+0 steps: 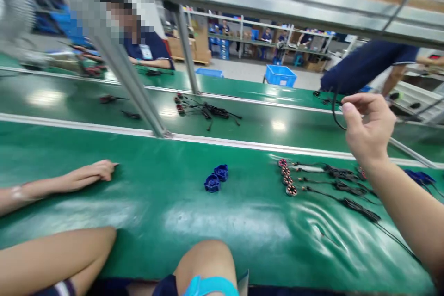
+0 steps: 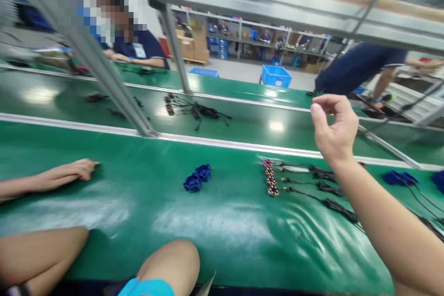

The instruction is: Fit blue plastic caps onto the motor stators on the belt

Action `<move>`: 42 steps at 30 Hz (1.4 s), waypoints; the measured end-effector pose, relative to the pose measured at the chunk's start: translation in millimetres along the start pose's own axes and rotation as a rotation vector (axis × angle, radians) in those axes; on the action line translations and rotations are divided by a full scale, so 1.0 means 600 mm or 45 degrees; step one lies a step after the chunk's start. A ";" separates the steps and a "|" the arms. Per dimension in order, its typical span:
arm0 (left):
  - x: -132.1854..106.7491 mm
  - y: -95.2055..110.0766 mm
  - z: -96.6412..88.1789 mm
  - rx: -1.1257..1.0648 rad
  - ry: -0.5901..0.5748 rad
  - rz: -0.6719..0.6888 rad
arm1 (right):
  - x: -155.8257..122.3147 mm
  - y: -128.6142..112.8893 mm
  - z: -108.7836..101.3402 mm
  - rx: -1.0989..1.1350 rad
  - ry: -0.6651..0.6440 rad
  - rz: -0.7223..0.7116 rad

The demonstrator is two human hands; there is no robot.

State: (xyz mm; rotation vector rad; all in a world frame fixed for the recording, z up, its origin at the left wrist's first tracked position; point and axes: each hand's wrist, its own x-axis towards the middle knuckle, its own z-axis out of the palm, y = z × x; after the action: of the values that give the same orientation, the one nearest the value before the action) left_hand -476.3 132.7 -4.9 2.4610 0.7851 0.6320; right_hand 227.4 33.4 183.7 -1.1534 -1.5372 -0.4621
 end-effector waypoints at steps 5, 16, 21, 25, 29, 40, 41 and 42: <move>-0.018 -0.015 -0.007 -0.024 -0.128 -0.213 | -0.038 -0.017 0.145 0.115 -0.587 -0.242; -0.035 -0.034 -0.012 0.016 -0.195 -0.205 | -0.098 0.061 0.482 -0.244 -1.281 0.057; -0.037 -0.029 -0.014 0.030 -0.207 -0.183 | -0.089 0.077 0.590 -0.277 -1.282 0.158; -0.043 -0.031 -0.013 0.010 -0.213 -0.213 | -0.090 0.091 0.665 -0.279 -1.288 0.208; -0.048 -0.034 -0.013 -0.006 -0.231 -0.251 | -0.087 0.106 0.716 -0.296 -1.348 0.272; -0.048 -0.028 -0.003 -0.020 -0.171 -0.340 | -0.089 0.144 0.703 -0.244 -1.413 0.362; -0.046 -0.028 -0.002 -0.018 -0.166 -0.339 | -0.089 0.146 0.698 -0.243 -1.398 0.373; -0.043 -0.027 -0.002 -0.017 -0.161 -0.336 | -0.089 0.149 0.693 -0.237 -1.383 0.380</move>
State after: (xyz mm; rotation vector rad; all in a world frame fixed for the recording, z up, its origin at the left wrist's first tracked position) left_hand -502.5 128.5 -20.4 2.3050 1.0276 0.3790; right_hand 80.8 379.6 -22.1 -1.9080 -2.1798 0.3137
